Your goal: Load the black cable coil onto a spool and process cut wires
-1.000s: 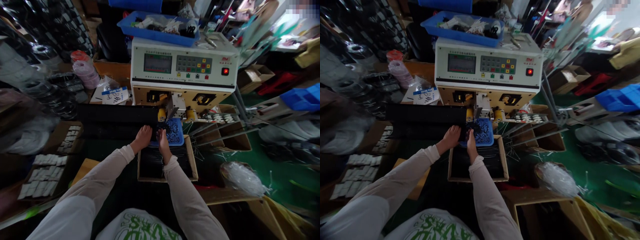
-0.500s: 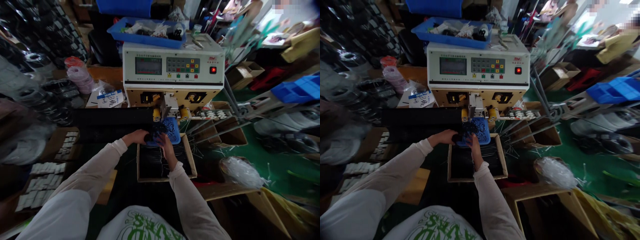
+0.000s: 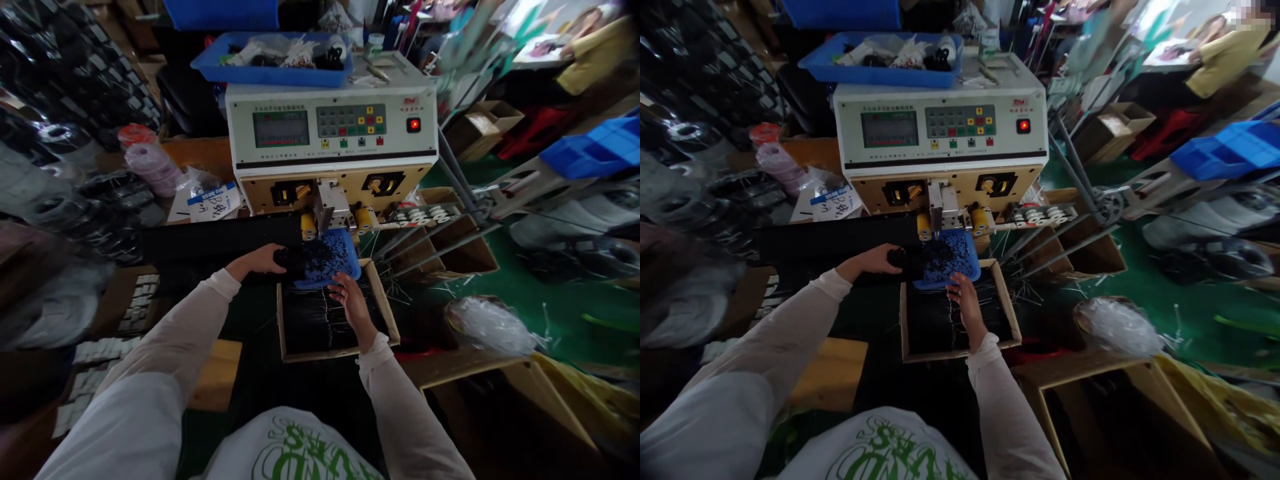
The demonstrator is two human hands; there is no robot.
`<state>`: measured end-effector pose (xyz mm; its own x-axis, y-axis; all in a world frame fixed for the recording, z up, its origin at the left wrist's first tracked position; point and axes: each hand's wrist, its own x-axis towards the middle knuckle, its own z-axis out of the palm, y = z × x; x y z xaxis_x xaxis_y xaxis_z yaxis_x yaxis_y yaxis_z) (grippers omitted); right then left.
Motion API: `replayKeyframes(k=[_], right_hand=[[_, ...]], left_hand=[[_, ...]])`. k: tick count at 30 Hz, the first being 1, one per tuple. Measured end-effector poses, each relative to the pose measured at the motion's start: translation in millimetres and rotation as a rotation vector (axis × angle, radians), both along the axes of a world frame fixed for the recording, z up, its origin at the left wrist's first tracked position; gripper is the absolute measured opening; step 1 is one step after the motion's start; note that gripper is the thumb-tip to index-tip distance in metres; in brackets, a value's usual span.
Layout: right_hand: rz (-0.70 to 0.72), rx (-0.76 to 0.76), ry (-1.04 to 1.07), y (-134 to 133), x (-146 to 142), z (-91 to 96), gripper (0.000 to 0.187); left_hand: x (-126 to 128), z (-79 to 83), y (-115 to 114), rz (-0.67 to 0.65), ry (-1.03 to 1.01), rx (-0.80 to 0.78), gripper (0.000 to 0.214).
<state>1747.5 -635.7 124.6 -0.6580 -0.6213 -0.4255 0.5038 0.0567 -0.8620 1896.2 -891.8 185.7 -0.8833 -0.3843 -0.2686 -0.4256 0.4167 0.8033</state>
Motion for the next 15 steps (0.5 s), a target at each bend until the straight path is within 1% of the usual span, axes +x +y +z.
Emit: replayKeyframes(k=[3, 5, 7, 10, 12, 15], right_hand=[[-0.002, 0.011, 0.015, 7, 0, 1.2, 0.042], [-0.002, 0.03, 0.043, 13, 0, 4.5, 0.042], [-0.001, 0.047, 0.085, 18, 2, 10.5, 0.043], [0.021, 0.064, 0.123, 29, 5, 24.5, 0.046], [0.039, 0.059, 0.129, 38, 8, 37.5, 0.048], [0.046, 0.023, 0.171, 55, 15, 60.4, 0.047]], left_hand=[[7, 13.4, -3, 0.177, 0.17, 0.021, 0.044], [7, 23.8, 3, 0.295, 0.288, 0.125, 0.037], [4, 34.4, 17, 0.412, 0.434, 0.312, 0.029], [-10, 50.1, 48, 0.535, 0.631, 0.707, 0.024], [-24, 59.3, 74, 0.563, 0.678, 0.928, 0.026], [-47, 68.6, 116, 0.543, 0.696, 1.161, 0.031]])
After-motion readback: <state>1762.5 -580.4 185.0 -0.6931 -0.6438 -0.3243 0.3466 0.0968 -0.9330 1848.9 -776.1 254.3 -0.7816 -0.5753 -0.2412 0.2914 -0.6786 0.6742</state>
